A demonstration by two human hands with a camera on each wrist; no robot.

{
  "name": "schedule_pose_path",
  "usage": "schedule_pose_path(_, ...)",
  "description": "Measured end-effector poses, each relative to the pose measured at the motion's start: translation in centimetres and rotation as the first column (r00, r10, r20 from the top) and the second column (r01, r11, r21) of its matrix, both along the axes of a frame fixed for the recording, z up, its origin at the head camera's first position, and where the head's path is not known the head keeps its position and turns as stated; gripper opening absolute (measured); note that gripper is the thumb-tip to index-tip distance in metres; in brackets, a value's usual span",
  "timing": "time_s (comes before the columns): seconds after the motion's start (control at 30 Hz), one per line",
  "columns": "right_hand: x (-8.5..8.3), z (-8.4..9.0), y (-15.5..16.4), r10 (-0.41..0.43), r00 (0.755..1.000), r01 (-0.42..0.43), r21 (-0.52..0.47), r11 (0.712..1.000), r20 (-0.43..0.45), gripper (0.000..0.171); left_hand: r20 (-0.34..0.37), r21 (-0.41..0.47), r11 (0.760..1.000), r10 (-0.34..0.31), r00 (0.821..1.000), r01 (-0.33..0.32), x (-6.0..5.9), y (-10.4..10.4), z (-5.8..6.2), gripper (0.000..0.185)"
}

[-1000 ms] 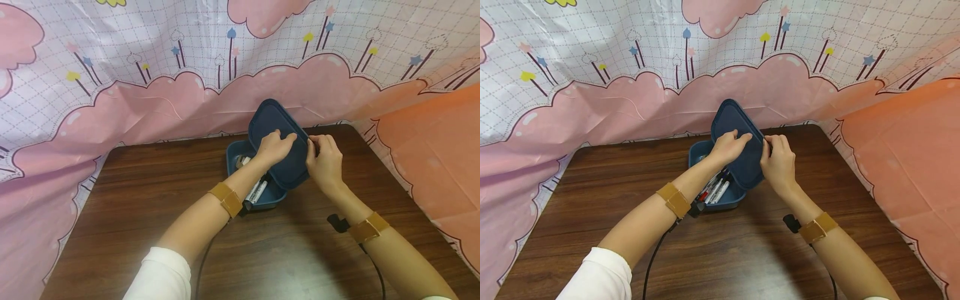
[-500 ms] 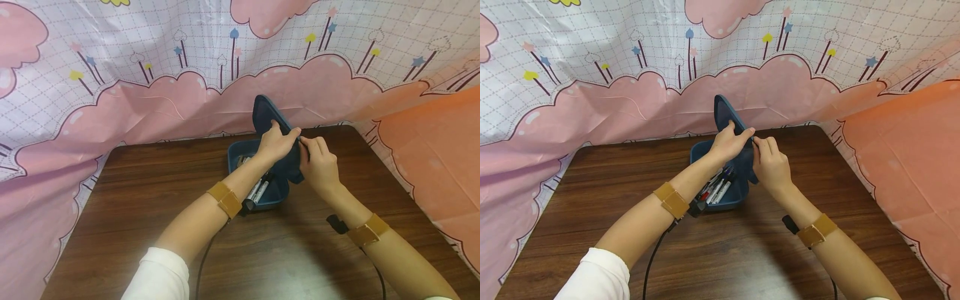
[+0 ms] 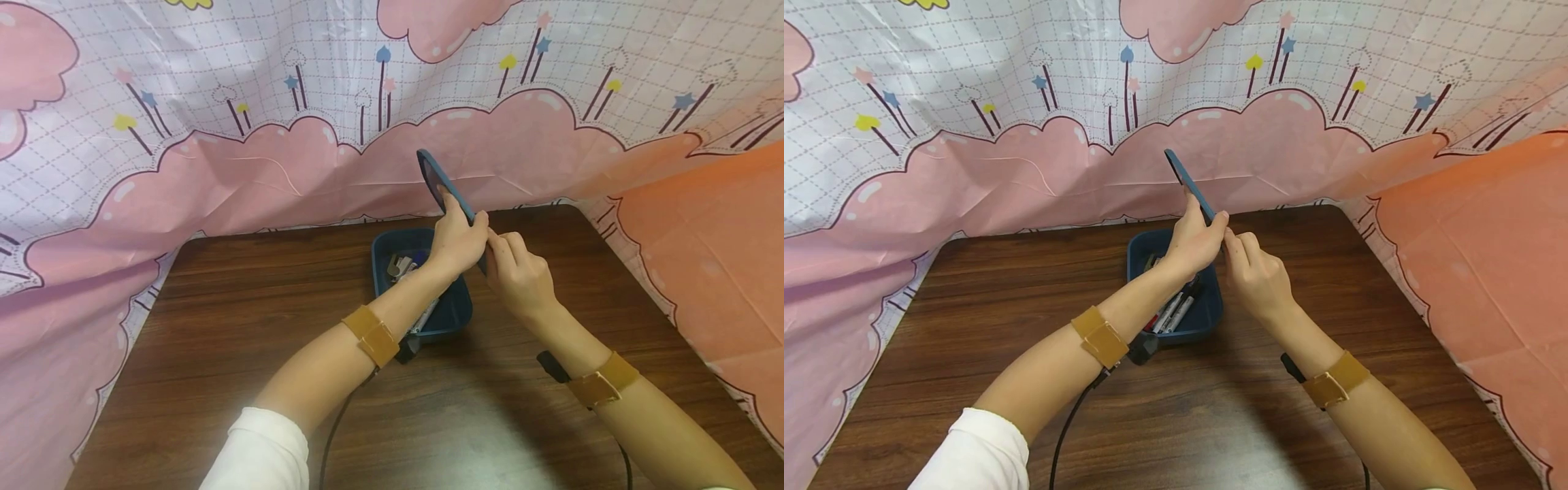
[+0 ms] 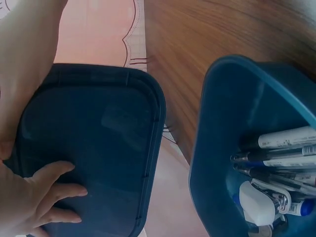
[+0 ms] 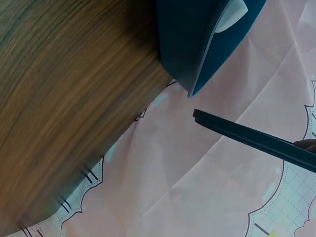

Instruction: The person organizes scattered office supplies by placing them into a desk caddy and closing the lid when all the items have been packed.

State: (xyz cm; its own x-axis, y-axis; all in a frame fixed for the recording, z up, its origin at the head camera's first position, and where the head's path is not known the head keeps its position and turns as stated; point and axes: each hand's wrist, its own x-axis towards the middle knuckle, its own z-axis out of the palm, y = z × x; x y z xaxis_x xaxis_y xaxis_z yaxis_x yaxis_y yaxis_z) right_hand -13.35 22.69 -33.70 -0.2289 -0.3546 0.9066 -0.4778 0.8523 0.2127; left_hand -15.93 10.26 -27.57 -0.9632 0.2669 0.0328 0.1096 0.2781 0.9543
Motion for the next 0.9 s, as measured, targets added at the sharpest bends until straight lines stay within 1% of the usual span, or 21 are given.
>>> schedule_pose_path(0.13,0.02,-0.02,-0.04,0.006,1.0,-0.006,-0.009,1.0,-0.005,0.016,-0.03,0.025,0.999,0.025,0.999,-0.024,0.25,0.16,-0.29,0.082)
schedule_pose_path(0.3,0.01,0.08,-0.11,0.015,1.0,-0.015,-0.003,1.0,-0.017,0.019,-0.065,0.068,0.997,0.041,0.997,-0.037,0.35,0.23,-0.52,0.084)
schedule_pose_path(0.47,0.05,0.13,-0.3,0.021,0.998,-0.019,0.043,0.999,-0.052,0.017,-0.043,0.106,0.993,0.048,0.998,-0.043,0.29,0.19,-0.55,0.081)
schedule_pose_path(0.67,0.14,-0.06,-0.55,0.059,0.988,-0.043,0.117,0.992,-0.143,0.019,0.009,0.143,0.988,0.055,0.998,-0.056,0.32,-0.16,-0.57,0.08)
schedule_pose_path(0.77,0.01,-0.15,-0.68,0.073,0.98,-0.05,0.127,0.991,-0.185,0.02,0.027,0.149,0.987,0.06,0.998,-0.063,0.35,-0.4,-0.53,0.079)
schedule_pose_path(0.9,-0.16,-0.21,-0.83,0.074,0.975,-0.049,0.124,0.991,-0.21,0.018,0.032,0.133,0.989,0.064,0.997,-0.068,0.34,-0.72,-0.45,0.078)
